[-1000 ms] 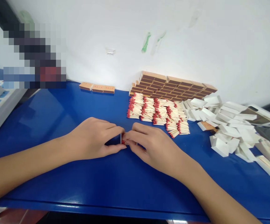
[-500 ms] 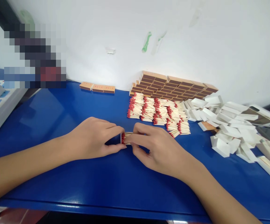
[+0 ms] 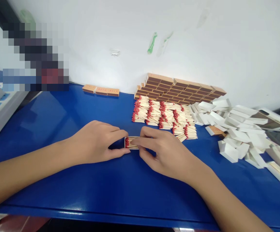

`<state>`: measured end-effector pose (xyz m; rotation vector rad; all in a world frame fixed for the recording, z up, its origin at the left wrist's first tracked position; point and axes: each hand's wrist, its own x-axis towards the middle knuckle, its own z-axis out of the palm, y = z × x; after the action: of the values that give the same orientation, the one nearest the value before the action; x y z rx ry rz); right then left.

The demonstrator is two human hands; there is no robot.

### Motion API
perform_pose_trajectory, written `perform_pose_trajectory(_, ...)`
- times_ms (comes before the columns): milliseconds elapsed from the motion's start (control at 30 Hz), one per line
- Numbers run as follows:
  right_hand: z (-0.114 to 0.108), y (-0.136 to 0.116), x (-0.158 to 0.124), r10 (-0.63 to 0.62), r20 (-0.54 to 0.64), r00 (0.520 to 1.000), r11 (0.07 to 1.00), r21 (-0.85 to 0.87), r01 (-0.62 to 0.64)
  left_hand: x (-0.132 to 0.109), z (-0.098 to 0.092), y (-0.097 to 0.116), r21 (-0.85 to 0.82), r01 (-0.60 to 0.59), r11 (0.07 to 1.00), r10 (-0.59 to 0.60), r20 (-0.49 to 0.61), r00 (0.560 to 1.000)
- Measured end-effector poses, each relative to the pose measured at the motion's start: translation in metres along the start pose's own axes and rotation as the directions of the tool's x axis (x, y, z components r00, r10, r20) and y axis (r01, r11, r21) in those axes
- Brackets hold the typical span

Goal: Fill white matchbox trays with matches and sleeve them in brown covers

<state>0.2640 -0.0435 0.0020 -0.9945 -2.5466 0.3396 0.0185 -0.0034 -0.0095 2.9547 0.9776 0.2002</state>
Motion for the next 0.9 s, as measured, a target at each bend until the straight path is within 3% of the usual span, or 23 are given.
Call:
perform_pose_trajectory(300,-0.008,0.003,-0.005,0.062,0.023,0.998,0.998,-0.017,-0.062,0.000,-0.003,-0.001,-0.015,0.006,1.000,-0.005,0.016,1.000)
perform_pose_trajectory(533,-0.027,0.050,-0.015,0.210,-0.227,0.951,0.951,-0.178,-0.253,0.000,-0.002,-0.002,-0.007,0.020,1.000,-0.020,0.001,1.000)
perform_pose_trajectory(667,-0.034,0.073,-0.022,0.328,-0.107,0.939,0.916,-0.206,-0.344,-0.001,-0.002,-0.002,0.000,0.020,1.000,-0.020,-0.011,1.000)
perform_pose_trajectory(900,-0.047,0.072,-0.028,0.463,-0.016,0.886,0.871,-0.179,-0.458,-0.001,-0.004,-0.001,0.008,0.018,1.000,-0.018,-0.005,1.000)
